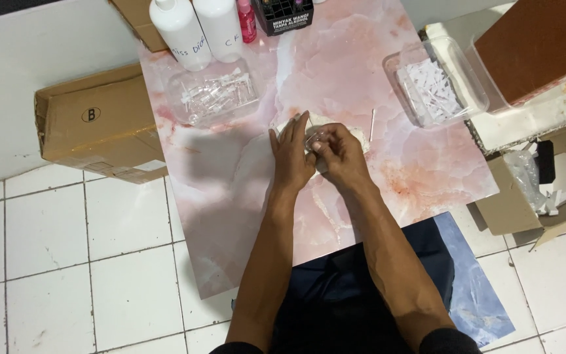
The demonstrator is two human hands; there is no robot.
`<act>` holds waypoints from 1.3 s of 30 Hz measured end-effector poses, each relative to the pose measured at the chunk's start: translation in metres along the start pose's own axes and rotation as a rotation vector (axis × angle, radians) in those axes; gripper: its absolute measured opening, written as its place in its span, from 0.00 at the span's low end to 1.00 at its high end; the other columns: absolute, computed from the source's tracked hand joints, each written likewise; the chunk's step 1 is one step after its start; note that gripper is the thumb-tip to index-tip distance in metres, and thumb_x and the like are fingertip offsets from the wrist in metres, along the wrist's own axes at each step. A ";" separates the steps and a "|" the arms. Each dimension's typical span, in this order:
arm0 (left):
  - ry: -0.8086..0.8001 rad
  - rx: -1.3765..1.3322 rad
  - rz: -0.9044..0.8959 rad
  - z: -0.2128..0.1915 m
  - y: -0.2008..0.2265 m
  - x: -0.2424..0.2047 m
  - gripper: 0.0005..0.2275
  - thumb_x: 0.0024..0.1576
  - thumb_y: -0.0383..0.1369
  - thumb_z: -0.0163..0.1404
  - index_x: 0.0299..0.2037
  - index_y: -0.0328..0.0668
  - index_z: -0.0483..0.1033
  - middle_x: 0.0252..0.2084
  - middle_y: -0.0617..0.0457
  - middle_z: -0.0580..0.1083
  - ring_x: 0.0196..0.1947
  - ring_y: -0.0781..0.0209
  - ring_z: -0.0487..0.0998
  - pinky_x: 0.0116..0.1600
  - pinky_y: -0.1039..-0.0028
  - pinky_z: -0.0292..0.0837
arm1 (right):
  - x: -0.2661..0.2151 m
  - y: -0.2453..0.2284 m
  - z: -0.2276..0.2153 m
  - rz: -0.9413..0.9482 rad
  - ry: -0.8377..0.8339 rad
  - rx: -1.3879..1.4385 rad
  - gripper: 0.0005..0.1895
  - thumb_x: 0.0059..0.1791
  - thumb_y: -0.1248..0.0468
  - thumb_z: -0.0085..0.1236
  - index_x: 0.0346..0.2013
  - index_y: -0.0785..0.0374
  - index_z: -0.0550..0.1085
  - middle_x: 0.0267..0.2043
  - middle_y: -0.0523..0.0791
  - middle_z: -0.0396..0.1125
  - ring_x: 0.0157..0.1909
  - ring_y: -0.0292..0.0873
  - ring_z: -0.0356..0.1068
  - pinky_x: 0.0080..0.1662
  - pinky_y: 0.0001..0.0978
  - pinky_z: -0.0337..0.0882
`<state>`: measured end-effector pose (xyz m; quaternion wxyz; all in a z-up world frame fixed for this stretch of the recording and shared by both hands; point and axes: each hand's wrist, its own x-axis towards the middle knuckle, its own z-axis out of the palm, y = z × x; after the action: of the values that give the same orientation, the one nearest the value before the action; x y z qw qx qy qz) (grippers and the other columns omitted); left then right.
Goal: Manually assembling perfume tester vials by attaching spray caps and placing them into paper sleeves.
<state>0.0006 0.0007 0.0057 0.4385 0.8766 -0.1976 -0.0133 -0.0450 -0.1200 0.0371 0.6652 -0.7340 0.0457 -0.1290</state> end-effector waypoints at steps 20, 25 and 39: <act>-0.066 0.020 -0.014 -0.001 -0.002 0.002 0.35 0.53 0.28 0.57 0.73 0.43 0.57 0.73 0.41 0.62 0.77 0.40 0.51 0.73 0.30 0.20 | 0.015 0.019 -0.012 -0.136 0.082 -0.364 0.13 0.47 0.68 0.70 0.46 0.60 0.79 0.35 0.48 0.74 0.39 0.46 0.76 0.42 0.36 0.76; -0.056 0.099 0.006 0.006 -0.006 0.001 0.33 0.52 0.32 0.57 0.71 0.44 0.63 0.71 0.43 0.64 0.76 0.41 0.54 0.73 0.30 0.22 | 0.013 0.022 -0.015 -0.191 0.095 -0.452 0.16 0.48 0.65 0.70 0.50 0.59 0.79 0.37 0.50 0.74 0.42 0.50 0.76 0.42 0.39 0.77; 0.171 0.083 0.082 0.034 -0.025 0.010 0.28 0.56 0.47 0.61 0.62 0.39 0.72 0.60 0.46 0.72 0.67 0.46 0.68 0.75 0.40 0.43 | 0.006 0.026 -0.098 -0.042 0.398 -1.077 0.15 0.46 0.52 0.74 0.34 0.59 0.81 0.38 0.47 0.66 0.38 0.52 0.72 0.38 0.42 0.75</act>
<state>0.0117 -0.0153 -0.0334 0.4173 0.8832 -0.1954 0.0878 -0.0613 -0.2192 0.0205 0.1732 -0.9317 0.2146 -0.2364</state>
